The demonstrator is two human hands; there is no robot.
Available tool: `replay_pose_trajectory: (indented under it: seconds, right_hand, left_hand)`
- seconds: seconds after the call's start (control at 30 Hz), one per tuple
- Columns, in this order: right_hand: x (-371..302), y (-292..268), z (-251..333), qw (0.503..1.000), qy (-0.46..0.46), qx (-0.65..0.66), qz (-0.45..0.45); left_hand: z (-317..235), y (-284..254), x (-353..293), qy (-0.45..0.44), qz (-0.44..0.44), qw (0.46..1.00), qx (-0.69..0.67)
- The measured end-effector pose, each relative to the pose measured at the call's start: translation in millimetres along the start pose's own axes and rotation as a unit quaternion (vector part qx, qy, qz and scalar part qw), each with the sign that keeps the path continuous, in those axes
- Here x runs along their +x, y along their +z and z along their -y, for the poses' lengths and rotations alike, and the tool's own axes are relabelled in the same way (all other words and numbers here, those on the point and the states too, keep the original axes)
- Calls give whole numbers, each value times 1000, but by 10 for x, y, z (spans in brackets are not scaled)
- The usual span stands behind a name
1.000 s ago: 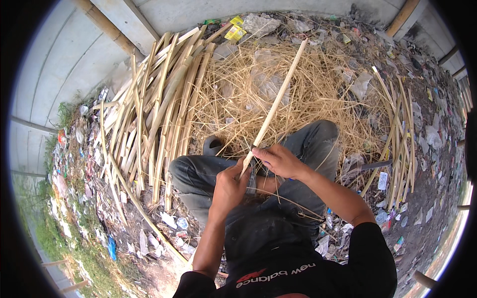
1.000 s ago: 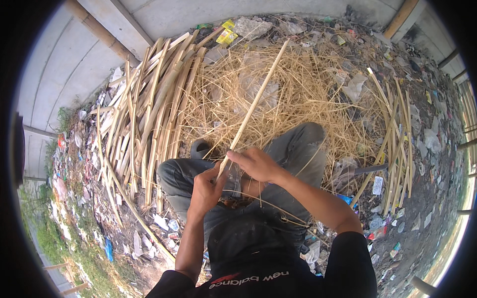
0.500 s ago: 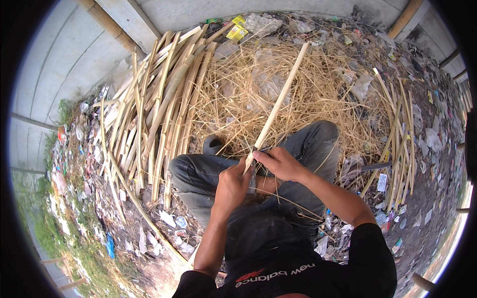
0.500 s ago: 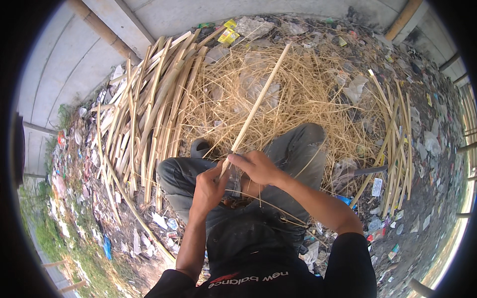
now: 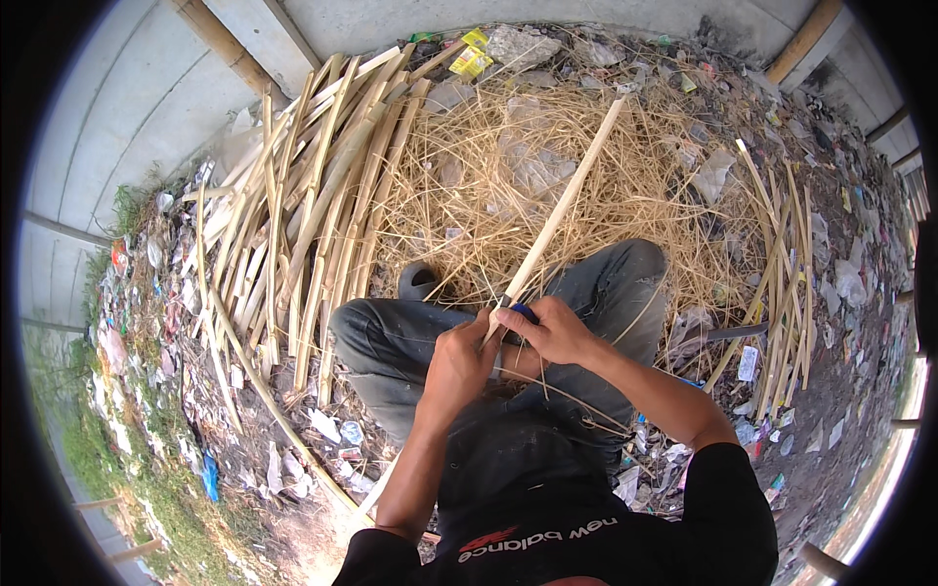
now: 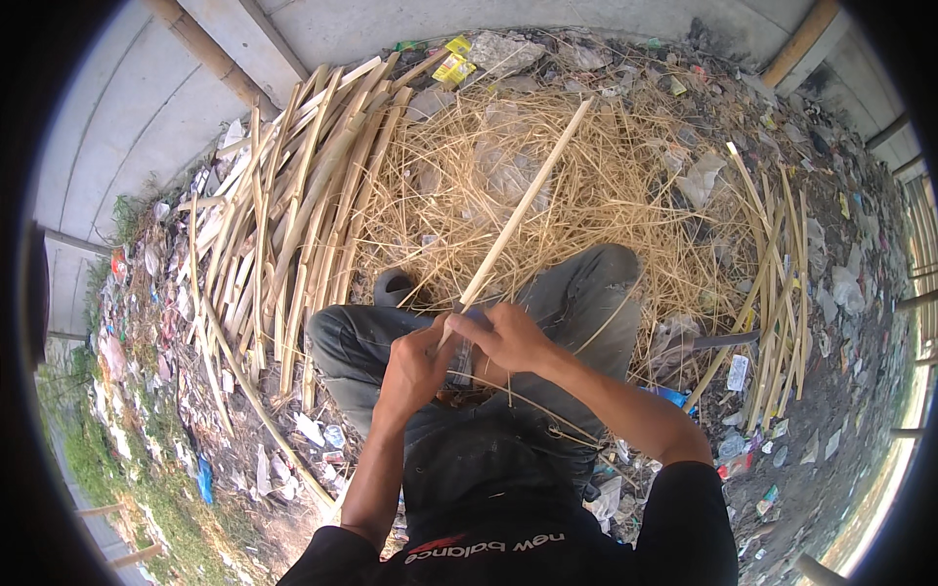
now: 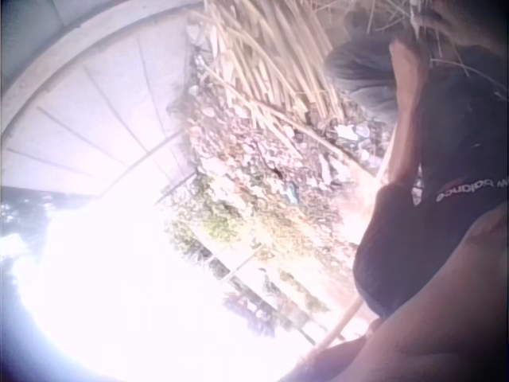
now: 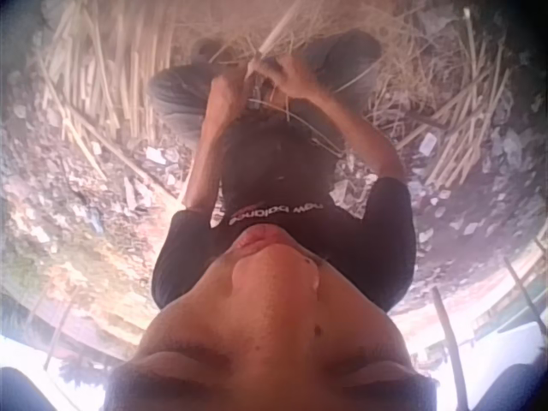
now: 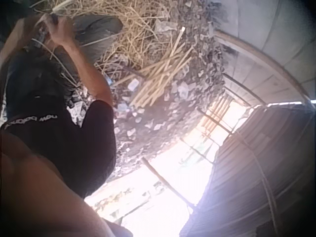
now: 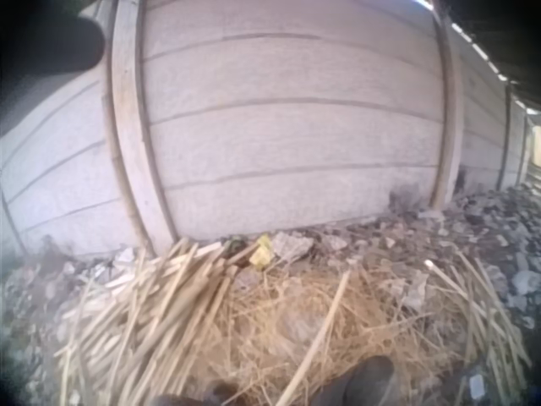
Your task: The person sits on the ground and uses a machete to split a long bamboo pole into thin strips. They then use a small knife to shave and refine the edges of the strips, holding the bamboo against their leg for stability.
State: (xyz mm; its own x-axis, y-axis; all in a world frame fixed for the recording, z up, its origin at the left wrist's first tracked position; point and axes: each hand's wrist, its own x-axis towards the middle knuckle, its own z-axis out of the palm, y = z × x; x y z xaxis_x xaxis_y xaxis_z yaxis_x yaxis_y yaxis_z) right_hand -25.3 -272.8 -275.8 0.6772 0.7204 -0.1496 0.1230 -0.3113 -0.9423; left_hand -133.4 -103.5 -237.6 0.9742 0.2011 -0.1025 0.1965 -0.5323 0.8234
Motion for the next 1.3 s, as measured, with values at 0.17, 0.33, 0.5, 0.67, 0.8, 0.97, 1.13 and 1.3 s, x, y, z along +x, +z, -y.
replay_pose_trajectory:
  seconds: [0.17,0.33,0.5,0.67,0.8,0.97,1.13,1.3]
  right_hand:
    - [-3,-167,167,939,190,252,138]
    - [-54,-33,125,991,-44,-107,-66]
    - [-47,87,-115,993,-19,-86,-76]
    - [7,-57,2,979,71,173,79]
    - [-2,-167,92,933,195,262,153]
    - [4,-179,-106,904,237,300,193]
    - [-10,-141,8,995,13,93,15]
    - [-52,-124,21,997,-45,-55,-25]
  left_hand:
    - [-46,-37,9,1,14,999,-29]
    - [-18,-36,28,10,1,1000,-17]
    - [11,51,34,17,-20,999,-21]
    - [-50,11,22,5,-12,1000,-28]
    - [34,38,17,28,-26,999,-22]
    - [24,44,18,-9,7,999,-30]
    - [-8,-40,47,-9,10,999,-31]
    - [198,-12,6,-17,44,992,-121]
